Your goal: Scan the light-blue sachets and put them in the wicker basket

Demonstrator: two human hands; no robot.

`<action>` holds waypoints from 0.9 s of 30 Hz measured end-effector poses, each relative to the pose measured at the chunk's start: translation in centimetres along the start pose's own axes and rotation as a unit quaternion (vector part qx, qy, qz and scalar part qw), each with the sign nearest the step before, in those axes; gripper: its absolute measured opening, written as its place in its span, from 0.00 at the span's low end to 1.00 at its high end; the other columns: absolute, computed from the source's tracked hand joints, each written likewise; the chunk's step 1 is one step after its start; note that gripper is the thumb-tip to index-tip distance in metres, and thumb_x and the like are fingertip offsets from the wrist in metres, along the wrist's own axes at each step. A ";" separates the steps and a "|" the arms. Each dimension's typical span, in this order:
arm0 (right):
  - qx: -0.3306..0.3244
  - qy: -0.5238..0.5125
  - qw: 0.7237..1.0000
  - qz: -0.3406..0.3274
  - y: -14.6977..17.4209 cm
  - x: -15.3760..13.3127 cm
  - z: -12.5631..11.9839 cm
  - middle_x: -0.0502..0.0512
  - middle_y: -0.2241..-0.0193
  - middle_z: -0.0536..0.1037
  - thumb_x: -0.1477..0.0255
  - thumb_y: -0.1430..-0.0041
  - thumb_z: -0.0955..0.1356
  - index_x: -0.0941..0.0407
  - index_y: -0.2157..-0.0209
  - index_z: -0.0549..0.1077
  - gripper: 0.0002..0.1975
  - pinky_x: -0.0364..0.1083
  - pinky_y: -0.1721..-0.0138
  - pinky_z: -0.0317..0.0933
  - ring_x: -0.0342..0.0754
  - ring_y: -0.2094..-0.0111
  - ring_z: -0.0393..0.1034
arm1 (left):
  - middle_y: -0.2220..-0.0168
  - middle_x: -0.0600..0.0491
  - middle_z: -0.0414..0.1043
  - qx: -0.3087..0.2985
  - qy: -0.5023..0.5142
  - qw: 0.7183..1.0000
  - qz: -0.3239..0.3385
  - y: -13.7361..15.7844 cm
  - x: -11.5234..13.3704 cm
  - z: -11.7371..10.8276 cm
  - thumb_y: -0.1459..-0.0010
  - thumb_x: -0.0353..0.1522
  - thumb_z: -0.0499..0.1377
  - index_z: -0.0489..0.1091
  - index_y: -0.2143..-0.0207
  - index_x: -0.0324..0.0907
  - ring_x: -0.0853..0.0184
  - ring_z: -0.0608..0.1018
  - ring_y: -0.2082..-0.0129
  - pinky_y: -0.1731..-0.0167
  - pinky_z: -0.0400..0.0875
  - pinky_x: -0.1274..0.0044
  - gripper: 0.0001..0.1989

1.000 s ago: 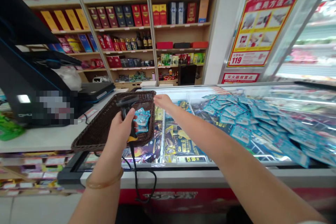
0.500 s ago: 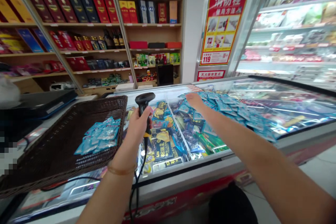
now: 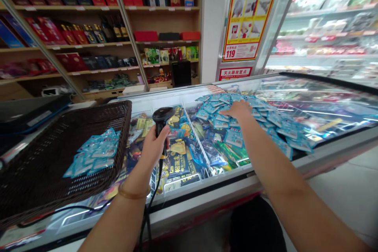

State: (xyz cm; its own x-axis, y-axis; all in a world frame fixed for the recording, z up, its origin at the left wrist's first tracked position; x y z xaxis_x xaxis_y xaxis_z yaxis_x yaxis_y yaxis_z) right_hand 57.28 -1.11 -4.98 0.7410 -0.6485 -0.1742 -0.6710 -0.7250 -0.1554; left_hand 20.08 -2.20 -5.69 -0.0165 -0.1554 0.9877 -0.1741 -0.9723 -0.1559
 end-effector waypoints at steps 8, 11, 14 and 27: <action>0.045 -0.054 0.997 -0.030 1.3 -0.2 0.1 0.73 0.48 0.72 0.50 0.57 0.77 0.63 0.45 0.66 0.44 0.61 0.43 0.56 0.69 0.41 0.62 | 0.82 0.59 0.67 -0.031 -0.019 0.999 0.010 0.3 -0.7 0.7 0.46 0.49 0.63 0.65 0.66 0.44 0.72 0.68 0.87 0.86 0.60 0.80 0.19; 0.057 -0.177 0.980 -0.068 1.4 -0.6 -0.3 0.62 0.57 0.77 0.62 0.55 0.78 0.57 0.48 0.67 0.34 0.57 0.49 0.63 0.61 0.51 0.71 | 0.80 0.58 0.69 -0.036 -0.024 0.999 0.013 0.6 -0.6 0.9 0.46 0.48 0.63 0.66 0.66 0.44 0.72 0.68 0.86 0.86 0.60 0.80 0.19; 0.064 -0.383 0.918 -0.081 1.4 -1.2 -0.4 0.55 0.60 0.76 0.68 0.55 0.76 0.54 0.51 0.66 0.29 0.53 0.57 0.70 0.53 0.61 0.74 | 0.77 0.58 0.70 -0.037 -0.020 0.999 0.016 0.9 -0.2 1.1 0.46 0.48 0.63 0.66 0.65 0.44 0.73 0.68 0.86 0.85 0.61 0.79 0.19; -0.170 -0.672 0.714 -0.093 5.5 -6.5 1.5 0.47 0.73 0.77 0.68 0.64 0.79 0.55 0.68 0.70 0.21 0.48 0.58 0.72 0.46 0.68 0.76 | 0.82 0.61 0.65 -0.081 -0.039 0.996 -0.012 2.0 0.3 2.6 0.48 0.50 0.63 0.65 0.63 0.43 0.72 0.67 0.86 0.85 0.62 0.79 0.22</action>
State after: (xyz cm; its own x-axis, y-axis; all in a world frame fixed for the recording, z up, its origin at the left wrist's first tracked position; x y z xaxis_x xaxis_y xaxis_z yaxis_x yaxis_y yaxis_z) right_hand 48.77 -0.50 -6.13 -0.0316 0.1096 -0.9935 -0.3491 -0.9326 -0.0917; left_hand 22.26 -4.64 -5.74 0.0650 -0.1524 0.9862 -0.3310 -0.9356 -0.1228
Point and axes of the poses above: each hand's wrist, its own y-axis away from the middle knuckle, its own z-axis out of the palm, x = y × z, the point moved 4 cm from there along -y, towards the middle knuckle
